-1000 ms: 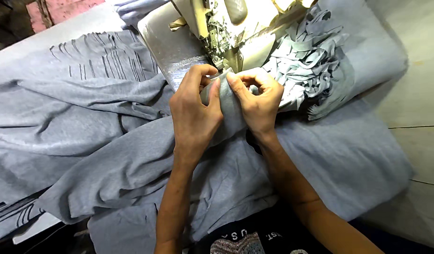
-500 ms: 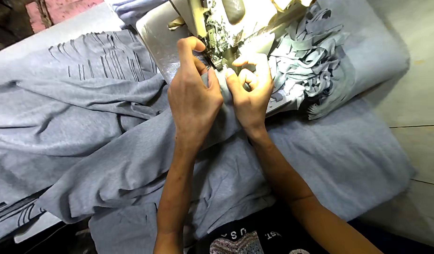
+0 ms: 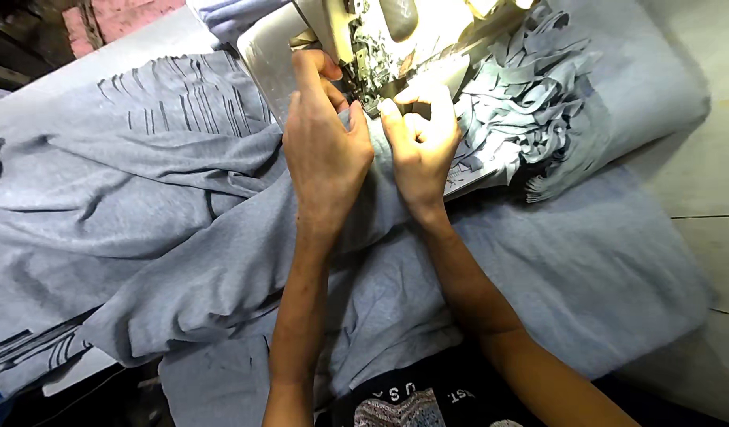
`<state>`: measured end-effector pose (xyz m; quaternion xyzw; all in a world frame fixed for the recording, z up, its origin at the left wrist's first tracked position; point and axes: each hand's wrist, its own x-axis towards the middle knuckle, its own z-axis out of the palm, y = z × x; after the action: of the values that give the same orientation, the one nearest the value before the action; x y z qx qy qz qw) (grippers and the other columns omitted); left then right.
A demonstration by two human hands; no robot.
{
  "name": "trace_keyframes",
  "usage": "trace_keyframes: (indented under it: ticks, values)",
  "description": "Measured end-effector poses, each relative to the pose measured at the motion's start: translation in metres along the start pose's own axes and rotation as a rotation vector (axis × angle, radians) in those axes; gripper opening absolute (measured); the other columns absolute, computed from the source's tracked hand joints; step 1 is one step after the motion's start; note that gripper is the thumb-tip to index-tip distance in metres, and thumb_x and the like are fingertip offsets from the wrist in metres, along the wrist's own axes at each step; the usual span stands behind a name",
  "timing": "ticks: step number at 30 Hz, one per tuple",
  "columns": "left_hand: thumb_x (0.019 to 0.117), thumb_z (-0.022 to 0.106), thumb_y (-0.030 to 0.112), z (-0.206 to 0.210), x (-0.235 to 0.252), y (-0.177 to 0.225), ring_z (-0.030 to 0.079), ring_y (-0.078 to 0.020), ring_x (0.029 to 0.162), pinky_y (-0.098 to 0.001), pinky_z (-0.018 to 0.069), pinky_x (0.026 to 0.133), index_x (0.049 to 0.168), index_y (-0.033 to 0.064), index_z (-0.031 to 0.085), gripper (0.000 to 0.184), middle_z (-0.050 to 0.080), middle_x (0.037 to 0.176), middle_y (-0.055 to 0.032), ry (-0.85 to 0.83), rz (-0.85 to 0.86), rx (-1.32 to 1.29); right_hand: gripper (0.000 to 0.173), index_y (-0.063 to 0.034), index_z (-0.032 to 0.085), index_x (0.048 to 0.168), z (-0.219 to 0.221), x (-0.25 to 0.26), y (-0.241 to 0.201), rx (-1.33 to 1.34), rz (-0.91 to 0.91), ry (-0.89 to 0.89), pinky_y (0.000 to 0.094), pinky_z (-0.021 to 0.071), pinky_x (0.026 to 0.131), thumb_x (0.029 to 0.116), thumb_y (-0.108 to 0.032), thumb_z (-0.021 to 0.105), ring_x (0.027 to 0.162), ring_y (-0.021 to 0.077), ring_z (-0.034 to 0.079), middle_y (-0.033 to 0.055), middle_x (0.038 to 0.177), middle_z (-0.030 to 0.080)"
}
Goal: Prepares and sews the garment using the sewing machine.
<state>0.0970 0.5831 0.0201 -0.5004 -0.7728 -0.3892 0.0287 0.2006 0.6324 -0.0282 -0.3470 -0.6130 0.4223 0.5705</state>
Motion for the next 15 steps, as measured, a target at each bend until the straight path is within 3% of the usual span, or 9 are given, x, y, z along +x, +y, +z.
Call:
trace_keyframes:
  ticks: [3,5,6,8,9,10,11,13,15]
  values:
    - [0.0954,0.067,0.017,-0.016,-0.014,0.002,0.060,-0.0262,0.089,-0.0423,0.0482,0.075,0.129,0.0042,0.053,0.039,0.063,0.096,-0.0079,-0.085,0.043,0.017,0.009,-0.0060,0.060,0.107,-0.019,-0.016,-0.011,-0.080,0.126,-0.099,0.0199,0.0263,0.037,0.1016,-0.014,0.060,0.040,0.0071,0.029,-0.0013,0.056,0.037]
    - [0.1004,0.064,0.026,-0.039,-0.037,-0.014,0.060,-0.0272,0.105,-0.0475,0.0481,0.085,0.135,0.0075,0.054,0.040,0.063,0.112,-0.0096,-0.084,0.072,0.024,0.015,-0.0105,0.060,0.109,-0.037,-0.028,-0.015,-0.137,0.174,-0.182,0.0221,0.0298,0.033,0.1043,-0.024,0.059,0.039,0.0089,0.036,-0.0011,0.055,0.043]
    - [0.1018,0.063,0.029,-0.055,-0.051,-0.030,0.059,-0.0254,0.116,-0.0466,0.0494,0.092,0.136,0.0091,0.055,0.041,0.063,0.124,-0.0098,-0.042,0.050,0.041,0.018,-0.0121,0.062,0.111,-0.046,-0.032,-0.016,-0.191,0.176,-0.220,0.0236,0.0371,0.037,0.1045,-0.029,0.060,0.043,0.0087,0.045,-0.0022,0.059,0.053]
    - [0.1014,0.064,0.029,-0.093,-0.092,-0.075,0.056,-0.0265,0.128,-0.0451,0.0513,0.099,0.134,0.0056,0.058,0.041,0.060,0.135,-0.0154,0.112,-0.029,0.102,0.023,-0.0139,0.068,0.112,-0.063,-0.040,-0.016,-0.304,0.147,-0.269,0.0299,0.0506,0.058,0.1035,-0.034,0.061,0.063,0.0066,0.061,-0.0058,0.075,0.068]
    - [0.1003,0.066,0.028,-0.113,-0.120,-0.100,0.055,-0.0312,0.128,-0.0455,0.0510,0.098,0.134,-0.0006,0.057,0.045,0.058,0.135,-0.0227,0.202,-0.097,0.151,0.023,-0.0128,0.071,0.113,-0.070,-0.045,-0.016,-0.323,0.147,-0.281,0.0358,0.0522,0.073,0.1019,-0.032,0.064,0.075,0.0073,0.065,-0.0051,0.084,0.072]
    - [0.0990,0.068,0.028,-0.133,-0.149,-0.122,0.053,-0.0373,0.126,-0.0463,0.0493,0.098,0.134,-0.0084,0.053,0.053,0.054,0.134,-0.0312,0.273,-0.187,0.216,0.023,-0.0124,0.072,0.112,-0.076,-0.049,-0.015,-0.343,0.140,-0.283,0.0367,0.0540,0.081,0.0999,-0.031,0.068,0.082,0.0069,0.067,-0.0048,0.090,0.074]
    - [0.0969,0.070,0.029,-0.149,-0.178,-0.139,0.051,-0.0438,0.126,-0.0477,0.0467,0.100,0.136,-0.0152,0.049,0.063,0.050,0.135,-0.0386,0.332,-0.309,0.297,0.022,-0.0124,0.074,0.110,-0.081,-0.054,-0.014,-0.359,0.139,-0.281,0.0351,0.0553,0.083,0.0981,-0.031,0.071,0.086,0.0066,0.068,-0.0045,0.094,0.074]
    - [0.0910,0.075,0.036,-0.170,-0.228,-0.164,0.046,-0.0498,0.132,-0.0472,0.0409,0.112,0.140,-0.0201,0.042,0.082,0.045,0.140,-0.0440,0.405,-0.569,0.426,0.022,-0.0119,0.075,0.108,-0.085,-0.060,-0.012,-0.361,0.143,-0.262,0.0329,0.0553,0.083,0.0946,-0.029,0.075,0.086,0.0061,0.068,-0.0039,0.094,0.074]
    - [0.0917,0.075,0.037,-0.174,-0.257,-0.177,0.044,-0.0420,0.137,-0.0381,0.0390,0.114,0.145,-0.0198,0.033,0.088,0.040,0.145,-0.0419,0.452,-0.756,0.377,0.023,-0.0137,0.073,0.106,-0.087,-0.062,-0.012,-0.373,0.166,-0.254,0.0309,0.0547,0.077,0.0923,-0.031,0.077,0.080,0.0049,0.067,-0.0053,0.089,0.073]
